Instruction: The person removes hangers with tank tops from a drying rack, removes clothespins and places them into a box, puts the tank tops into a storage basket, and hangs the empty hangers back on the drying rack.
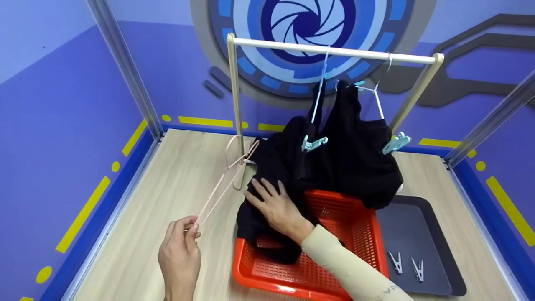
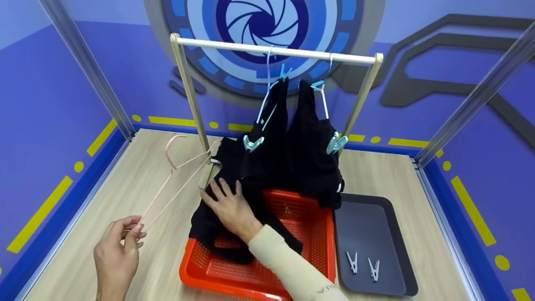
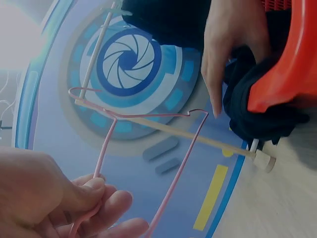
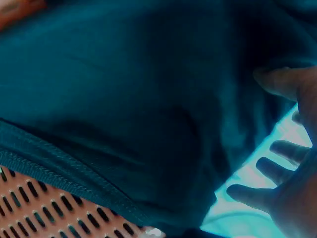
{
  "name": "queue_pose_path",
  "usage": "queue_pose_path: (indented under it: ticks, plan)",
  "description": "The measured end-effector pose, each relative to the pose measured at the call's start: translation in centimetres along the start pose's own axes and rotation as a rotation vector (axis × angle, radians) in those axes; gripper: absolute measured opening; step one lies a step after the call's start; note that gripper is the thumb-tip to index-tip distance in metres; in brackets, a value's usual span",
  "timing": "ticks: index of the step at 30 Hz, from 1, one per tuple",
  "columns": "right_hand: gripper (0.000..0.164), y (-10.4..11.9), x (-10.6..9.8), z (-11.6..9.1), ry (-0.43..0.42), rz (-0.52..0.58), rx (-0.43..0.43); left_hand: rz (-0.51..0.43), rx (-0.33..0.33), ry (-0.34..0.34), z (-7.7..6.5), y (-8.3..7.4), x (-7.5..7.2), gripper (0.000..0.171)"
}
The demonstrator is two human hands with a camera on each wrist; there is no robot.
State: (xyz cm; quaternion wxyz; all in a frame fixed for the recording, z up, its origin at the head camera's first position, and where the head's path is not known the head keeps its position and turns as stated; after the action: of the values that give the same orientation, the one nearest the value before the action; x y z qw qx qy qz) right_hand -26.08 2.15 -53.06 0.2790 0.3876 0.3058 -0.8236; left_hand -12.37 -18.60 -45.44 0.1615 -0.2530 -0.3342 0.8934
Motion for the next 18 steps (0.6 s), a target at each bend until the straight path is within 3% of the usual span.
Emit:
queue_pose_path:
  ticks: [3, 6, 14, 18]
  plan:
    - [0.069, 0.2, 0.9, 0.4, 0.025, -0.033, -0.007, -0.010, -0.001, 0.014, 0.0, -0.2, 0.3, 0.015]
    - [0.059, 0.1, 1.3, 0.8, -0.008, -0.055, -0.008, -0.017, -0.005, 0.026, -0.1, -0.4, 0.4, 0.016]
    - [0.027, -1.1, 0.2, 2.1, -0.210, -0.035, 0.004, -0.016, -0.010, 0.025, 0.0, -0.4, 0.3, 0.016]
    - [0.020, -1.8, -0.6, 2.2, -0.320, 0.018, 0.035, -0.008, -0.017, 0.030, -0.1, -0.3, 0.2, 0.015]
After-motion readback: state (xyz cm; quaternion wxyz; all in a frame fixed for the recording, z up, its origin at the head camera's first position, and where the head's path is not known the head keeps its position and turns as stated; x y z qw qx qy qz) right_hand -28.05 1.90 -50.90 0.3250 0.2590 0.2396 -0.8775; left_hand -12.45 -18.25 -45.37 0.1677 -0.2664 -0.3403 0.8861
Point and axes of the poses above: each hand's wrist, its own z-axis towards the middle knuckle, its own x-axis out of the palm, y = z × x, the point moved 7 cm from there along z, towards the middle knuckle, and after that the axes turned 14 degrees about -y, right-handed, at the moved point
